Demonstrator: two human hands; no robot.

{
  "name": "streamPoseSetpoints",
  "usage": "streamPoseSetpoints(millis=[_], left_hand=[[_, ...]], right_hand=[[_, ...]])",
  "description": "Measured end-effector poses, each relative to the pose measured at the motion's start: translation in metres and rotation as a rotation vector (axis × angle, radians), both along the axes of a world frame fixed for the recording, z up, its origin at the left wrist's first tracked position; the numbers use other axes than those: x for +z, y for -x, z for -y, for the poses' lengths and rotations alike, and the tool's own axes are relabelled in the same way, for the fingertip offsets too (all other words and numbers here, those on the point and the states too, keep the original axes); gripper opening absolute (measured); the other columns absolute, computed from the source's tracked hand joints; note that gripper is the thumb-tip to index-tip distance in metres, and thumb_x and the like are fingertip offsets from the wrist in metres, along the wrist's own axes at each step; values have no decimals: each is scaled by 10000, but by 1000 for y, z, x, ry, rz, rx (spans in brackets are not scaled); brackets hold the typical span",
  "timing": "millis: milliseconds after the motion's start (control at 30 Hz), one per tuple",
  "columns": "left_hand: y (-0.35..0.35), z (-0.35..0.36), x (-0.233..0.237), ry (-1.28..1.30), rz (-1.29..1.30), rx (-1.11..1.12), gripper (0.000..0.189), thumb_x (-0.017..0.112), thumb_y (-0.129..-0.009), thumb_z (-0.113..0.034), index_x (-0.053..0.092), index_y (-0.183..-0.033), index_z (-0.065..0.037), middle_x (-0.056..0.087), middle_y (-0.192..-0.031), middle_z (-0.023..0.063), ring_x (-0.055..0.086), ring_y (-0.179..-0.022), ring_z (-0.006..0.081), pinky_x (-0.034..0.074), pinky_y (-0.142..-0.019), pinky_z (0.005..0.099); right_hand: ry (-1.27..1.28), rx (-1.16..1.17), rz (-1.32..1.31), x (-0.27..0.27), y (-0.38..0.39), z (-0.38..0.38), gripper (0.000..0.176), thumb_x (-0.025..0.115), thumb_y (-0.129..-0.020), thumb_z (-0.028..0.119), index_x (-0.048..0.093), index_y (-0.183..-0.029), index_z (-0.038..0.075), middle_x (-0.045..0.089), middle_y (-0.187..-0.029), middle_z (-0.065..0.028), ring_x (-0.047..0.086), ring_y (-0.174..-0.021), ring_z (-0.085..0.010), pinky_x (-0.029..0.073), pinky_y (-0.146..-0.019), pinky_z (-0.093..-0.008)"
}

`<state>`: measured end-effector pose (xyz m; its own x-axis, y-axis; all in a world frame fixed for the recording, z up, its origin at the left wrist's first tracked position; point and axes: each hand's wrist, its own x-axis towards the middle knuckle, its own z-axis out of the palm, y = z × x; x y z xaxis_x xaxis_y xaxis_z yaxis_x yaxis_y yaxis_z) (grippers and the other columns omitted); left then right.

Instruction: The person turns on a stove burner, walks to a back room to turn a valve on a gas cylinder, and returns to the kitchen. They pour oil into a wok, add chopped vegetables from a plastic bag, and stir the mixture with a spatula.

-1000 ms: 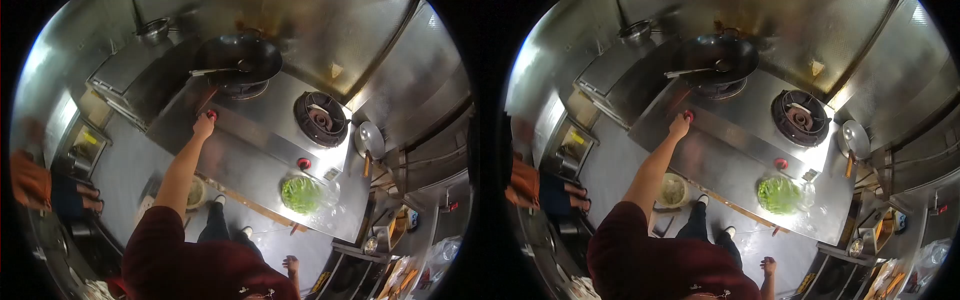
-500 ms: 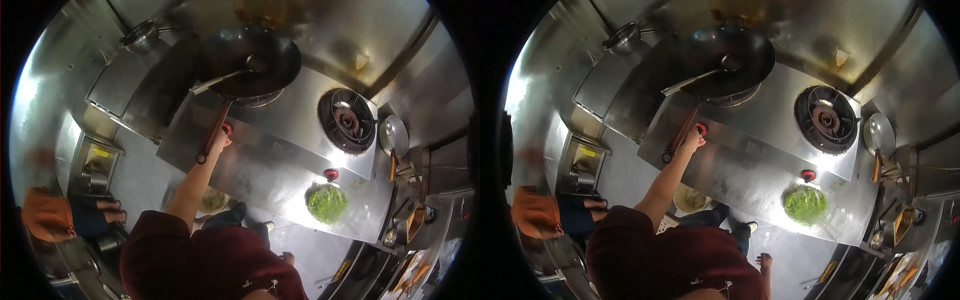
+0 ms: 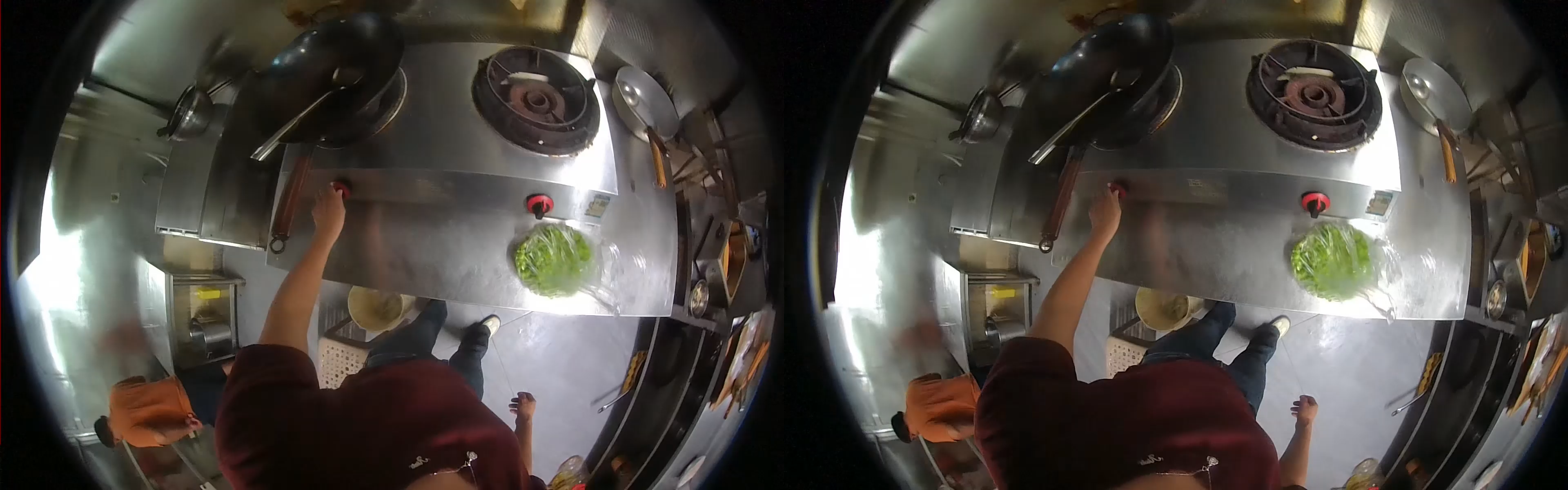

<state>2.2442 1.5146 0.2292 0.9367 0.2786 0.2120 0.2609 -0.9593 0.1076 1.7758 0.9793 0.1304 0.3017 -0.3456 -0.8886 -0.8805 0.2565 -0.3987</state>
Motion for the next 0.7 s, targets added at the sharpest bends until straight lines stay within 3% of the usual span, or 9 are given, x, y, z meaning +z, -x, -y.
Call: streamPoseSetpoints(millis=[133, 200, 233, 300, 433, 533, 600, 633, 700], left_hand=[[-16, -13, -21, -121, 78, -124, 319, 315, -908, -289, 450, -987, -11, 543, -882, 156, 560, -744, 296, 477, -656, 408], [-19, 30, 19, 1314, 96, 598, 280, 308, -916, -305, 446, -976, -69, 519, -721, 86, 531, -617, 200, 474, -594, 364], [-19, 19, 11, 1308, 94, 605, 280, 308, -916, -305, 446, -976, -69, 519, -721, 86, 531, -617, 200, 474, -594, 364], [-24, -10, -4, 1826, 16, 438, 263, 294, -918, -325, 443, -954, -111, 453, -598, 17, 462, -521, 120, 463, -568, 316], [-32, -9, -2, 1851, -65, 597, 253, 294, -919, -318, 439, -967, -116, 431, -547, -12, 436, -474, 99, 458, -576, 298], [-24, -1, -3, 1741, -22, 570, 284, 311, -916, -322, 442, -1025, -95, 488, -620, 35, 511, -558, 145, 476, -576, 332], [-13, 8, -10, 239, 108, 143, 322, 331, -909, -288, 438, -1088, -42, 545, -781, 121, 565, -718, 240, 483, -645, 386], [-5, 6, -5, 244, 110, 139, 322, 331, -909, -288, 438, -1088, -42, 545, -781, 121, 565, -718, 240, 483, -645, 386], [6, 2, 17, -164, -11, -176, 368, 321, -904, -274, 443, -1100, 12, 532, -947, 191, 544, -853, 329, 455, -747, 414]], right_hand=[[-41, 56, -131, -4, 32, 7, 301, 494, -763, 243, 510, -938, -1, 573, -673, -118, 557, -461, -193, 428, -360, -266], [-46, 36, -95, -3, 40, 6, 292, 489, -762, 231, 509, -932, -5, 570, -667, -121, 553, -455, -194, 423, -353, -272], [-50, 39, -102, 0, 40, 5, 292, 489, -762, 231, 509, -932, -5, 570, -667, -121, 553, -455, -194, 423, -353, -272], [-33, -26, -9, 1, 29, -2, 308, 506, -770, 247, 512, -916, -25, 570, -650, -128, 540, -431, -180, 399, -338, -254], [-57, -3, 96, -6, 22, -5, 325, 511, -790, 292, 514, -919, -7, 568, -646, -98, 538, -434, -166, 404, -356, -252], [-37, 13, 77, -3, 16, -6, 304, 511, -792, 275, 517, -919, -1, 570, -648, -94, 538, -435, -163, 408, -359, -255], [-23, 10, 93, 3, 16, -6, 297, 506, -793, 267, 517, -918, -3, 572, -652, -96, 540, -437, -164, 408, -358, -255], [-16, 7, 104, 5, 17, -5, 291, 502, -794, 258, 516, -918, -5, 575, -655, -97, 543, -439, -165, 408, -357, -256], [6, 5, 76, 10, 19, -4, 293, 501, -792, 257, 515, -918, -7, 575, -657, -100, 543, -439, -166, 408, -356, -256]])
